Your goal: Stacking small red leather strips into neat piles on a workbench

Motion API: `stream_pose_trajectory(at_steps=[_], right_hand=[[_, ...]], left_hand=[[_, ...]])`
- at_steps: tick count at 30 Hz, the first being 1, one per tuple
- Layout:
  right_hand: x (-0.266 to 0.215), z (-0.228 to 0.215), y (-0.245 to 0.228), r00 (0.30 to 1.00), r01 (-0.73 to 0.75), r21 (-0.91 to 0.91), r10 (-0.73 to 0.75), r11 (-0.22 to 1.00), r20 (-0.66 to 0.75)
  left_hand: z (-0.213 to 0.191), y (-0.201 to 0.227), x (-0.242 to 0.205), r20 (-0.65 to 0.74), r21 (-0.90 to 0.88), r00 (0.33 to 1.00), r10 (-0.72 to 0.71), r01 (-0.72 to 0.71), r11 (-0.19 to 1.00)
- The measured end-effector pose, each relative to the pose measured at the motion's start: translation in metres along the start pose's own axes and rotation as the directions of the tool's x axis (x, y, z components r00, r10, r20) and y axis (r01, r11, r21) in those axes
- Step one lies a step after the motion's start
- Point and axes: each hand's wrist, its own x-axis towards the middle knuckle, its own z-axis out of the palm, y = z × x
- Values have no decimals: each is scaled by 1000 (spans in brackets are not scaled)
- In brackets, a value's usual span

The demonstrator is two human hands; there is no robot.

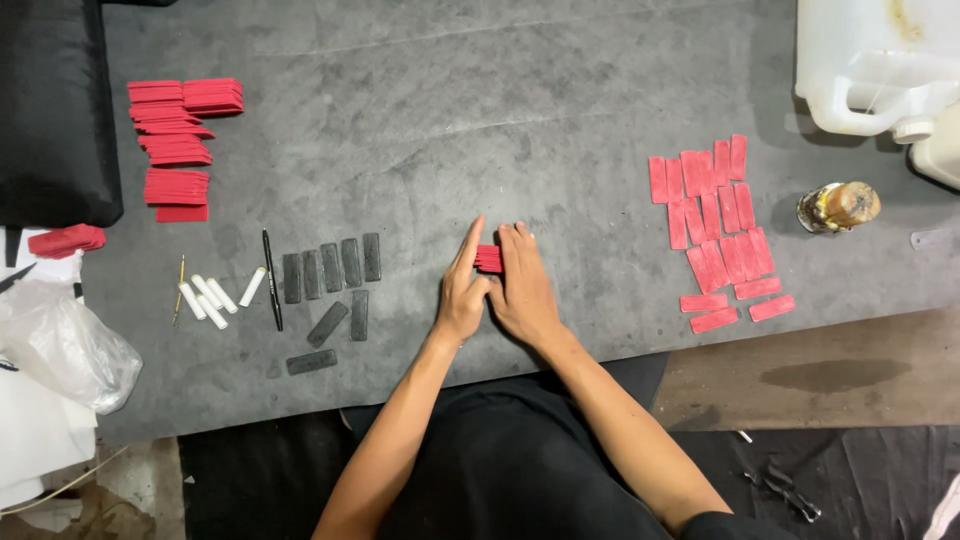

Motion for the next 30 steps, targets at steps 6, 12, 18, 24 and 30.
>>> stream_pose_trajectory(at_steps=[6,12,18,24,30], right_hand=[[8,-17,-24,992,-18,-433,69,901,102],[3,-5,-1,998,-26,-2,26,1000,53],[4,10,-4,1000,-14,-62,14,998,-2],[7,-3,-22,999,37,-427,-22,903,39],[11,5,-2,994,103,-372,-110,922,0]], left_hand=[[-1,15,3,141,390,989,39,-92,916],[-8,-1,0,108,72,994,-5,-3,997],[1,16,-2,133,102,991,4,-17,995],[2,18,-1,143,199,989,31,-59,978],[5,27,4,-49,-304,999,23,-37,952]])
